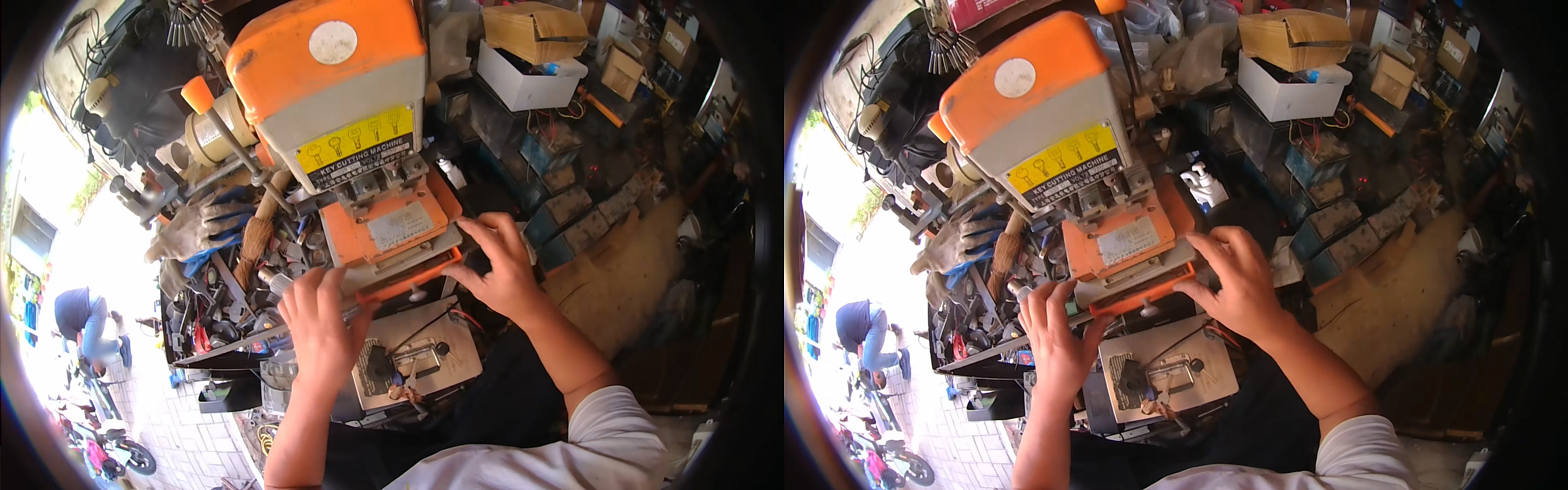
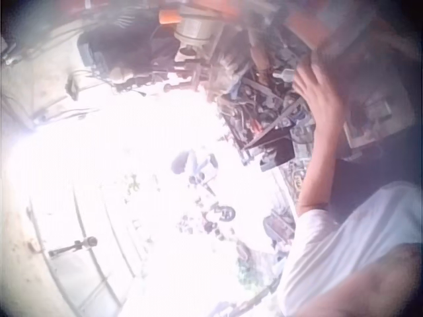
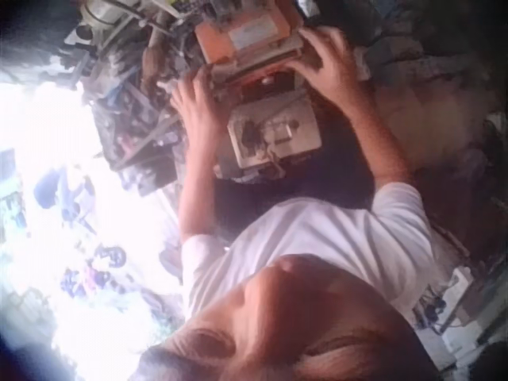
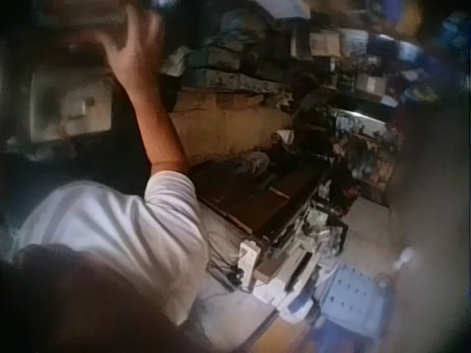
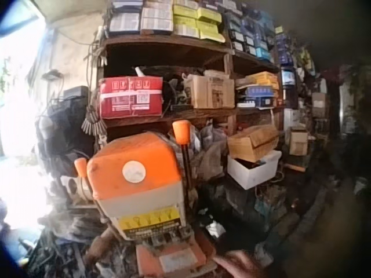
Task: The person operates a key cutting machine to duplicate a key. They insert a key blank and a template key into the machine, clamp them, and run the cutting process. After cutting, they remove the keys and inspect the result.
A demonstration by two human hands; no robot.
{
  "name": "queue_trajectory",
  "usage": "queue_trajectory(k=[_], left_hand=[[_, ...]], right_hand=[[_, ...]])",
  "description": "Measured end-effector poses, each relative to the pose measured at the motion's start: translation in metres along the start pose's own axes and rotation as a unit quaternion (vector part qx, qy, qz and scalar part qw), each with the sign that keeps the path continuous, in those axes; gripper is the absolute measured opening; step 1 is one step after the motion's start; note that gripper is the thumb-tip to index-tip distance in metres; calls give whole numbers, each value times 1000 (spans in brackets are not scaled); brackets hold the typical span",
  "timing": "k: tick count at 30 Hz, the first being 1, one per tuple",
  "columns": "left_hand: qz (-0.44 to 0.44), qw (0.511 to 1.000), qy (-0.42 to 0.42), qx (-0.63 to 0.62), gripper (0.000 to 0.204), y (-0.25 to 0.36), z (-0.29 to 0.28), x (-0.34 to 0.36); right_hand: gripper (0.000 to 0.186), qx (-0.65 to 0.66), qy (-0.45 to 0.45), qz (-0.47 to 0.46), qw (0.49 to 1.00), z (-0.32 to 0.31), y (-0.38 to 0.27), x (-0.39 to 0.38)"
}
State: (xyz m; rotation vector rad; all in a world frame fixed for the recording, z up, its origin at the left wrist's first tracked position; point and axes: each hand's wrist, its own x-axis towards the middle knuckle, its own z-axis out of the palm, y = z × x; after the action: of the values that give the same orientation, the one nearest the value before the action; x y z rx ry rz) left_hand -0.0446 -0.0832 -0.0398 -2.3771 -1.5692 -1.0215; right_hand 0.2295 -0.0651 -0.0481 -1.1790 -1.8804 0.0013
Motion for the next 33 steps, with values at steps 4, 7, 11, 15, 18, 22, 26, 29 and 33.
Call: queue_trajectory(k=[4,7,11,15,18,22,26,29,33], left_hand=[[-23,999,2,-32,72,5,-23,12],[-24,977,85,-193,79,-19,-47,37],[-64,911,206,-351,71,-37,-107,140],[55,947,70,-308,67,-56,-135,222],[39,940,-23,-338,57,-55,-133,233],[86,930,-87,-347,67,-69,-137,238],[86,924,-72,-365,58,-74,-125,240],[70,945,-15,-320,59,-77,-118,235],[91,966,24,-241,62,-119,-109,253]], right_hand=[[63,-18,18,-11,1000,10,5,5],[65,32,93,-21,995,-25,-7,34],[71,109,172,-84,975,-60,-27,128],[99,56,122,-147,980,-75,-49,222],[105,108,-10,-68,992,-70,-55,241],[102,122,13,-76,989,-70,-58,233],[68,157,-15,-33,987,-81,-65,236],[46,288,-94,-3,953,-84,-60,243],[42,210,-53,-73,974,-87,-63,235]])
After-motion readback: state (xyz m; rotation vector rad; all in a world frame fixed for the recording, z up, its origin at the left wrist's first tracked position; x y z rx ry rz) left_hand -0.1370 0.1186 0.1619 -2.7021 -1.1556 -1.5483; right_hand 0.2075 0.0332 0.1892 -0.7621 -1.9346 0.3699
